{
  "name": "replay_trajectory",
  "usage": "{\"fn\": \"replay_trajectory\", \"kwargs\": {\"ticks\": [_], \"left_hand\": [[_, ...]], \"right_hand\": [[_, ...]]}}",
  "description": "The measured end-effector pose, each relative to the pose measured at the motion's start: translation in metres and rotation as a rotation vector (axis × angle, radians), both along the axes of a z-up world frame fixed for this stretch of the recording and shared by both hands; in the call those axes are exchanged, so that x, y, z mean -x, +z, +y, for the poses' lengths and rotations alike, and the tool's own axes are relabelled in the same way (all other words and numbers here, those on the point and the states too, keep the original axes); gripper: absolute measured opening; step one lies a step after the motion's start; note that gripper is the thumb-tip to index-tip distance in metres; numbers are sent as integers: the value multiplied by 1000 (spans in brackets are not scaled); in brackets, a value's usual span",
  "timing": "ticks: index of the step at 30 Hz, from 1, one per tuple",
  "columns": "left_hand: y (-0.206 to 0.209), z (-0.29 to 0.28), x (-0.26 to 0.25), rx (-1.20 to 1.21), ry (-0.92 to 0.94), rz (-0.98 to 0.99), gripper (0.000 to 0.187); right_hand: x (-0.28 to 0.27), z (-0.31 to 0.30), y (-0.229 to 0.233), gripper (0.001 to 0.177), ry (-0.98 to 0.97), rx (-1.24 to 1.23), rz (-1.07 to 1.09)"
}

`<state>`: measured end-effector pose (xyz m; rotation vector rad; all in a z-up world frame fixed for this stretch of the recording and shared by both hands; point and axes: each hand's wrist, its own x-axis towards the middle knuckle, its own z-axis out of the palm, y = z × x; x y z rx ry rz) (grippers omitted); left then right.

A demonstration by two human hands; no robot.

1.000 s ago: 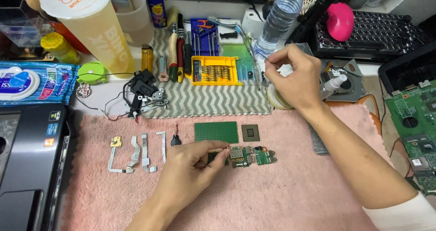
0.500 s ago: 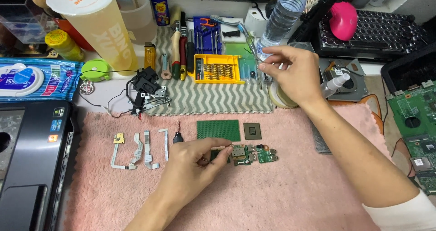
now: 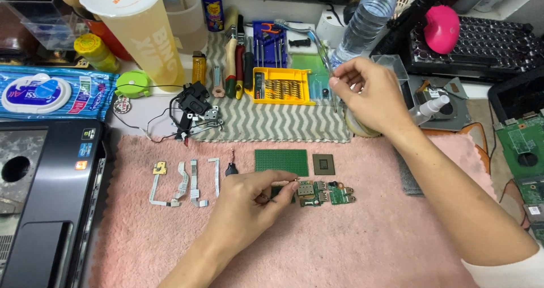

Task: The person works on a small green circuit board, using a red-handled screwdriver to manipulate components and a metal pick to probe the board's surface. The workspace contains various disassembled laptop parts, including a motherboard, RAM, and ribbon cables.

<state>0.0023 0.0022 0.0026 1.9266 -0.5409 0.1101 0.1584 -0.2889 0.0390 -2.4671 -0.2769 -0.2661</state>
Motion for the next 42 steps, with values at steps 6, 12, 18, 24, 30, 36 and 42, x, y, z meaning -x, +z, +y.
{"fn": "replay_trajectory", "kwargs": {"ticks": [6,12,18,24,30,36,42], "left_hand": [[-1,3,-4,134,115,129,17],[3,5,-6,143,268,240,21],[5,2,-3,157,269,266,20],[5,4,-2,151,279,304,22],[5,5,-2,111,276,260,19],[0,3,-4,103,311,197,16],[-3,3,-5,141,299,147,14]], "right_hand": [[14,17,16,7,-39,-260,92],[24,36,50,66,138,-465,223],[-8,37,54,43,112,-428,196],[-49,51,51,45,116,-336,182],[-98,69,32,32,122,-233,223],[-163,85,-17,29,119,-194,179],[-182,102,-42,30,81,-39,140]]}}
